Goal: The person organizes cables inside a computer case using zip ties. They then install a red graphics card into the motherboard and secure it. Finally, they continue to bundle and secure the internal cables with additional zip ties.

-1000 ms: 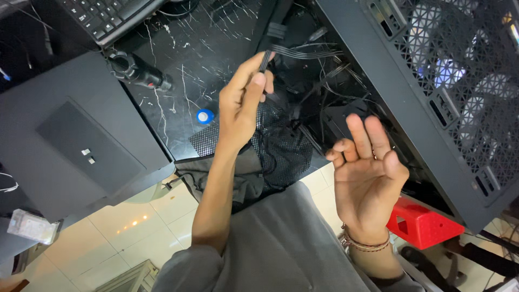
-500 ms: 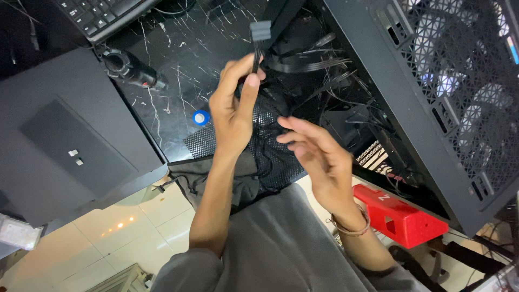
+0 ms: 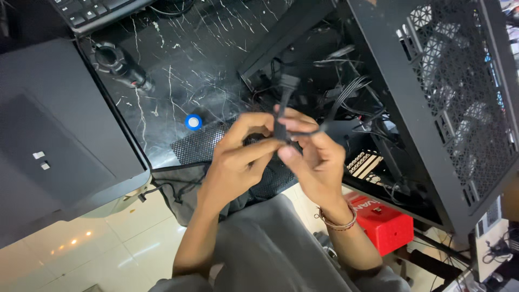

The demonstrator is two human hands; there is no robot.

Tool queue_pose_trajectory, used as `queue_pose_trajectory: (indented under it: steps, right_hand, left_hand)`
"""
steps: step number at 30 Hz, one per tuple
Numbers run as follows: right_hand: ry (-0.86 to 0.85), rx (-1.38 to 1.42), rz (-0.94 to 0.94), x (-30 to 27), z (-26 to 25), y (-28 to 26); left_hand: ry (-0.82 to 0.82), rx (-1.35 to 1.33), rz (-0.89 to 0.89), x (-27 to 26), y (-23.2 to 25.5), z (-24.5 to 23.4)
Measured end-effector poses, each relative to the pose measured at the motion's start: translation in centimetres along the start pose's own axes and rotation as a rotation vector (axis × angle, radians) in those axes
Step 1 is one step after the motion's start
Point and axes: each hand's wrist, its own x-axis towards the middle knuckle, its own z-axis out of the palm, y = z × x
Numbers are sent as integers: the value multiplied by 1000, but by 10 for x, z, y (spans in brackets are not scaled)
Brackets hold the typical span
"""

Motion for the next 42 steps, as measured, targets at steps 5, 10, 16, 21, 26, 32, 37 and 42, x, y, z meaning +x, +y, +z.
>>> queue_pose_trajectory:
  steps: [5,10,16,21,26,32,37,42]
  right_hand:
    - [162,-164,-40,-9,1,5]
    - [184,-92,-22,-11,1,8]
    - [285,-199,-61,-1,15,-7]
    - [278,-7,-48,8,23,-5]
    - [521,-9,-56,16,27,-4]
    - [561,103,-66,9,24,-7]
    - [579,130,56,0,17,-13]
    - [623,178,102,0,16,-16]
  left_hand:
    - [101,32,-25,1,-2,3]
    - [6,132,98,7,-3,2]
    - [29,181,65,7,-8,9]
    - [28,287,218,11,-20,10]
    - [5,231,184,15,-24,4]
    - [71,122,-22,26,-22,-11]
    - [-14,232,-326,20,-29,-41]
    - [-211,-498,-427,-1,-38,-75]
